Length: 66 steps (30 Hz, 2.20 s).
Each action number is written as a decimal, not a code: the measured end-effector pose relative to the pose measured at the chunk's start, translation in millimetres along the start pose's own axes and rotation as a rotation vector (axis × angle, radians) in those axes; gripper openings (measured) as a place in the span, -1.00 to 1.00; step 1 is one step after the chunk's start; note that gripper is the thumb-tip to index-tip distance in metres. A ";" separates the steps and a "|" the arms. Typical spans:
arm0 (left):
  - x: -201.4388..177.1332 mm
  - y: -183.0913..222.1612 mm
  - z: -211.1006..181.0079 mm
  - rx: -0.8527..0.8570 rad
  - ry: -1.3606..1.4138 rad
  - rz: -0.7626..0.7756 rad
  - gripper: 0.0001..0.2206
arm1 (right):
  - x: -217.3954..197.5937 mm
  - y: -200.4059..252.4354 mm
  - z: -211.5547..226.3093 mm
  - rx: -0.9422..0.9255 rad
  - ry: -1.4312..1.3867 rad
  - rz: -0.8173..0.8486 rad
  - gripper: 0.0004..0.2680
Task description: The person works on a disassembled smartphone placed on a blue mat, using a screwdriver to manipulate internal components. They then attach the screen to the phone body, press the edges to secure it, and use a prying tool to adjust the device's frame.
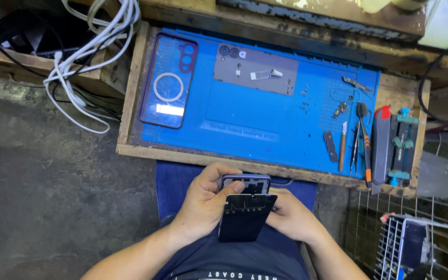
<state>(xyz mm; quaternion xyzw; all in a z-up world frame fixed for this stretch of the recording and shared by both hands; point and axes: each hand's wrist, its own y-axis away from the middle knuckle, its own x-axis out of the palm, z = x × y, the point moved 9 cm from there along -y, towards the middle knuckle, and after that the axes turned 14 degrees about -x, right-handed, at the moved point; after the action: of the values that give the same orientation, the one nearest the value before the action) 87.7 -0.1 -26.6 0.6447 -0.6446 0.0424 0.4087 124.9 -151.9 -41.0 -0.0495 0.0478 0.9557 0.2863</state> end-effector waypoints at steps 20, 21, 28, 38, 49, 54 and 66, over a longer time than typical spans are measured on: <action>-6.0 2.4 6.7 0.051 0.092 0.030 -0.85 | 38.7 -5.3 -51.3 0.199 -0.347 0.061 -0.80; -5.3 4.3 4.2 0.069 0.114 0.066 -0.85 | 37.3 -8.0 -42.5 0.156 -0.364 0.065 -0.80; -14.3 30.6 -10.8 0.110 0.031 0.083 -0.62 | 30.9 -15.1 -0.5 -0.176 0.004 0.266 -0.88; 8.2 71.6 -26.4 0.118 -0.544 -0.248 0.22 | 33.5 -29.1 87.2 -0.210 0.345 0.233 -0.76; -17.0 69.8 -3.0 -0.003 -0.052 0.051 0.16 | 57.4 -30.3 140.9 -0.295 0.656 0.147 -0.64; -21.9 60.0 2.4 0.033 0.034 0.161 0.12 | 50.4 -31.6 137.7 -0.245 0.508 0.187 -0.63; -11.1 45.6 22.7 -0.110 0.464 0.375 0.10 | 38.3 -18.5 137.8 -0.431 0.369 0.273 -0.60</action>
<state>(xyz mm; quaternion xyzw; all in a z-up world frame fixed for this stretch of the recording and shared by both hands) 35.7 3.0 -26.6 0.4646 -0.6430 0.2283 0.5645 94.0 -99.2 89.6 -0.2746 -0.0984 0.9483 0.1248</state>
